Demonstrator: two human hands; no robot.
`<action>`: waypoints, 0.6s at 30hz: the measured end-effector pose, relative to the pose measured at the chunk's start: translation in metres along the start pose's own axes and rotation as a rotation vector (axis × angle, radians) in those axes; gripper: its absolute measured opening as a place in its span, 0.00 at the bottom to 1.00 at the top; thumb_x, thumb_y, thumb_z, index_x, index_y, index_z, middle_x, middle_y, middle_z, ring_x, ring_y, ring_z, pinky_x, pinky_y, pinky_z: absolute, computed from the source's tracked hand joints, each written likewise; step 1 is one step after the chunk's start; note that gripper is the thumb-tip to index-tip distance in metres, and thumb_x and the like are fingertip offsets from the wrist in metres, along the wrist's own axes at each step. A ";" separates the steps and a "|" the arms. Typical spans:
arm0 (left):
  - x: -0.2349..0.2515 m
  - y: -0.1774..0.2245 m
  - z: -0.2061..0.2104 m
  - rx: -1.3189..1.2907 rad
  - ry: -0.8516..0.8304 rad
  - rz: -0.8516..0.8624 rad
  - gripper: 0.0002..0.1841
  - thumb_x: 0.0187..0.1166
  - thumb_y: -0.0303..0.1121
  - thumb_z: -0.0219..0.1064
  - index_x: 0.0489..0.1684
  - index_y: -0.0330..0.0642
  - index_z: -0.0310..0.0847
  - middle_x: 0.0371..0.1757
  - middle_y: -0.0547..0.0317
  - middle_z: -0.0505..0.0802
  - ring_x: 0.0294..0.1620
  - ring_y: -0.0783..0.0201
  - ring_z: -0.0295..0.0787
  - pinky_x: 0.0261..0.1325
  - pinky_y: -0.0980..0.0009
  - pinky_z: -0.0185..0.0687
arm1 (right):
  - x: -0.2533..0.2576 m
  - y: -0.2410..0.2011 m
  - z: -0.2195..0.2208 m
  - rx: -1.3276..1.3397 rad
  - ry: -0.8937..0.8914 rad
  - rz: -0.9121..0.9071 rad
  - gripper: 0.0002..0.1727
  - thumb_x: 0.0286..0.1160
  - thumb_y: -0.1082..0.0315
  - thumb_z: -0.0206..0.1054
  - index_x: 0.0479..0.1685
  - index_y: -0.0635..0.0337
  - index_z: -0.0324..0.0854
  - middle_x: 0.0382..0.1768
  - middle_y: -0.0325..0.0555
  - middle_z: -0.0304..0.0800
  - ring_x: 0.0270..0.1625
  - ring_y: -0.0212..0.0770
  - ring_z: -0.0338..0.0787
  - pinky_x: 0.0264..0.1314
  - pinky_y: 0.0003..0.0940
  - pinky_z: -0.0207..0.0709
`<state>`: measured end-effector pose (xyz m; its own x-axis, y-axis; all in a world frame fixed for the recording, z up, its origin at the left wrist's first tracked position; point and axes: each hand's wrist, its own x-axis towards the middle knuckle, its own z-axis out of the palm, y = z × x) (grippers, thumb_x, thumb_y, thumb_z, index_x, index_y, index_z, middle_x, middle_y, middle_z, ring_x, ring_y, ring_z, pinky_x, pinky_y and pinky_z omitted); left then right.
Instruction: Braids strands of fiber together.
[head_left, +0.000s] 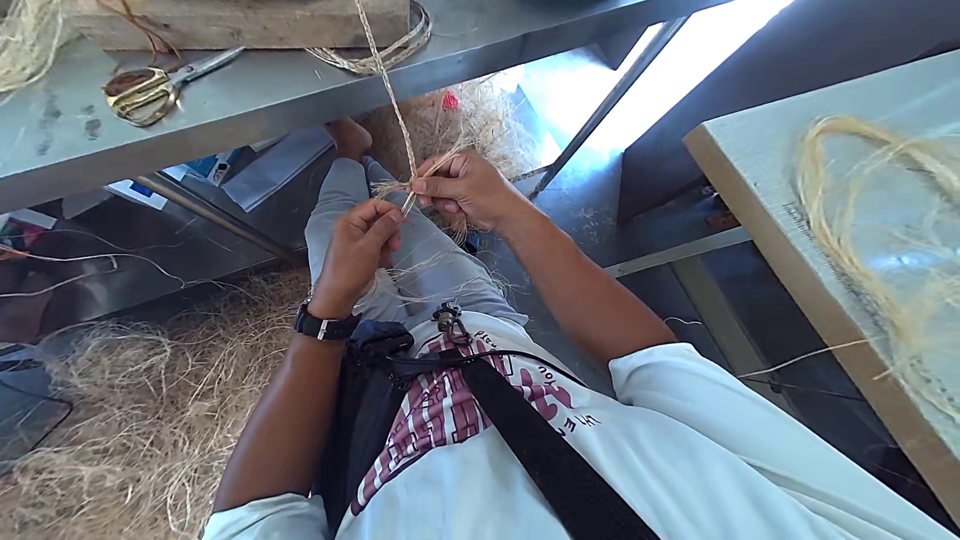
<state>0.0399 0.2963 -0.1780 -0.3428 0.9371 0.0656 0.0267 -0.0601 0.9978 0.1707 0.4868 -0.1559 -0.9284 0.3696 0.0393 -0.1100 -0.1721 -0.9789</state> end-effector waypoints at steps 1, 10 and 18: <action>0.000 -0.001 -0.001 0.029 0.000 0.018 0.12 0.92 0.38 0.54 0.46 0.47 0.84 0.21 0.64 0.78 0.11 0.74 0.62 0.12 0.82 0.58 | 0.000 0.001 0.001 0.036 -0.005 0.005 0.05 0.82 0.74 0.66 0.44 0.67 0.87 0.25 0.39 0.87 0.14 0.23 0.68 0.14 0.17 0.60; 0.019 -0.017 -0.020 -0.087 -0.039 -0.005 0.10 0.89 0.34 0.60 0.44 0.43 0.88 0.20 0.68 0.78 0.14 0.76 0.66 0.17 0.81 0.64 | 0.001 0.010 0.005 0.198 -0.035 0.097 0.08 0.84 0.74 0.63 0.48 0.67 0.87 0.29 0.41 0.89 0.14 0.22 0.69 0.14 0.16 0.63; 0.043 -0.004 -0.045 0.012 -0.054 0.004 0.06 0.84 0.30 0.65 0.39 0.44 0.88 0.24 0.69 0.85 0.16 0.79 0.70 0.19 0.83 0.67 | 0.002 0.013 0.006 0.035 0.010 0.009 0.08 0.85 0.74 0.64 0.49 0.67 0.88 0.29 0.41 0.91 0.15 0.22 0.69 0.14 0.17 0.60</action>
<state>-0.0168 0.3218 -0.1794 -0.2912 0.9542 0.0687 0.0396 -0.0597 0.9974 0.1651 0.4798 -0.1673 -0.9258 0.3769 0.0283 -0.1143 -0.2077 -0.9715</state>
